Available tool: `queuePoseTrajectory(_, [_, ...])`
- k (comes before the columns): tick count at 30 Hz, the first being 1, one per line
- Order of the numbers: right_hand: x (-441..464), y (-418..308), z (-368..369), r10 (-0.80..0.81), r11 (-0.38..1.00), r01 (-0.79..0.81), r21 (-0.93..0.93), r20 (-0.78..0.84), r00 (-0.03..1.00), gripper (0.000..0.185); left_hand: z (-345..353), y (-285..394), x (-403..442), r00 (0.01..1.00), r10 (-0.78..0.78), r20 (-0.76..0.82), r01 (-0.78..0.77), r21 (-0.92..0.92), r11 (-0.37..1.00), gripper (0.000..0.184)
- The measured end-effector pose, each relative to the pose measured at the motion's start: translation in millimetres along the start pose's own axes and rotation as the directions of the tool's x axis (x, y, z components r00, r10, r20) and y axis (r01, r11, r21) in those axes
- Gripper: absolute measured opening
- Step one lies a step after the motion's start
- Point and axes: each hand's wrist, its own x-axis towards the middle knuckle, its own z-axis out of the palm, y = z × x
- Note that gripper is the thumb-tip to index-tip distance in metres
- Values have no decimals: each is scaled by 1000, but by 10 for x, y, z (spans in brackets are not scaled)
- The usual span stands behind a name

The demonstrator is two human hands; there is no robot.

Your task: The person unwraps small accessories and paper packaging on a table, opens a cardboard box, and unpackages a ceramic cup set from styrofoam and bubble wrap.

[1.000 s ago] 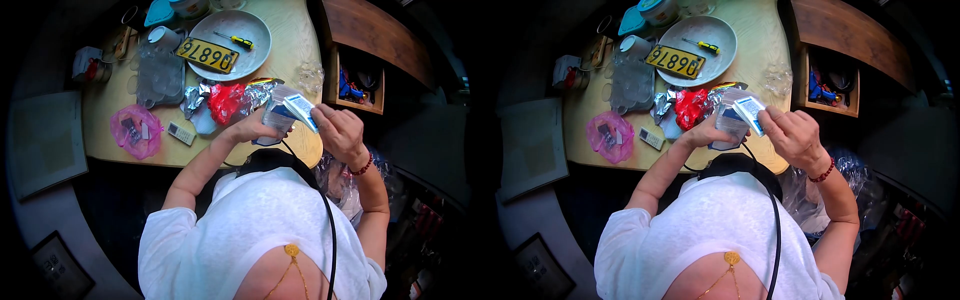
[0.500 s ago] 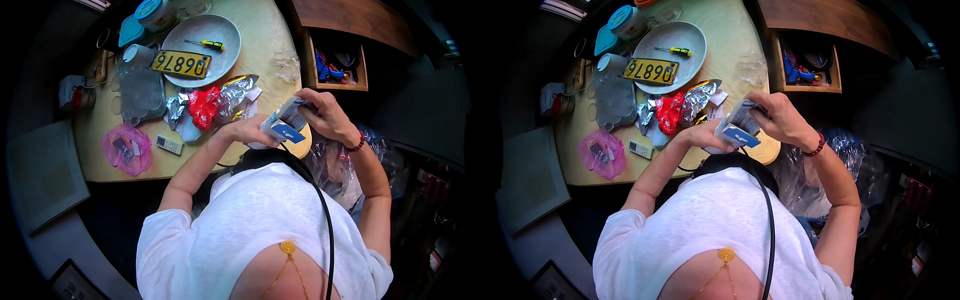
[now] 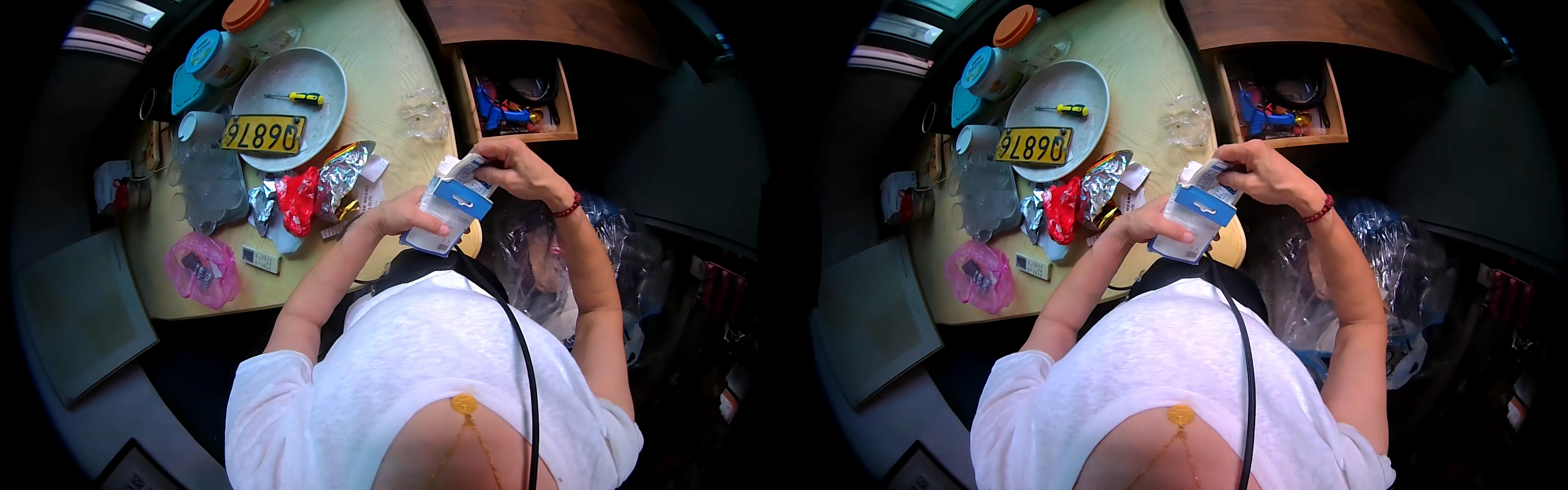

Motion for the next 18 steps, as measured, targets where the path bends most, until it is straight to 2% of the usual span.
queuePoseTrajectory(3, [-75,-68,-100,30,952,-23,-307,18,999,16,6,-20,200,999,-30,-27,31,39,999,50])
queuePoseTrajectory(6, [-100,228,-186,28,992,-39,-118,-92,995,17,8,-28,400,999,-26,-37,26,-1,1000,50])
queuePoseTrajectory(8, [-125,341,-188,-128,954,69,-290,-187,974,16,-5,2,521,997,-35,-62,33,-23,999,50])
queuePoseTrajectory(10, [-169,395,-233,-158,932,84,-352,-186,970,17,-28,16,625,995,-43,-91,39,-45,998,51])
queuePoseTrajectory(13, [-197,552,-359,-120,959,77,-274,-144,982,18,-67,-25,756,993,-55,-103,55,-4,999,52])
queuePoseTrajectory(15, [-192,668,-440,-34,996,62,71,-343,939,17,-66,35,839,994,-44,-101,43,-13,999,52])
queuePoseTrajectory(16, [-199,705,-499,69,982,0,191,-359,931,14,-57,70,881,995,-25,-99,23,-26,999,52])
queuePoseTrajectory(18, [-199,724,-523,8,986,52,162,-346,938,13,-95,97,966,993,-48,-106,46,-26,999,52])
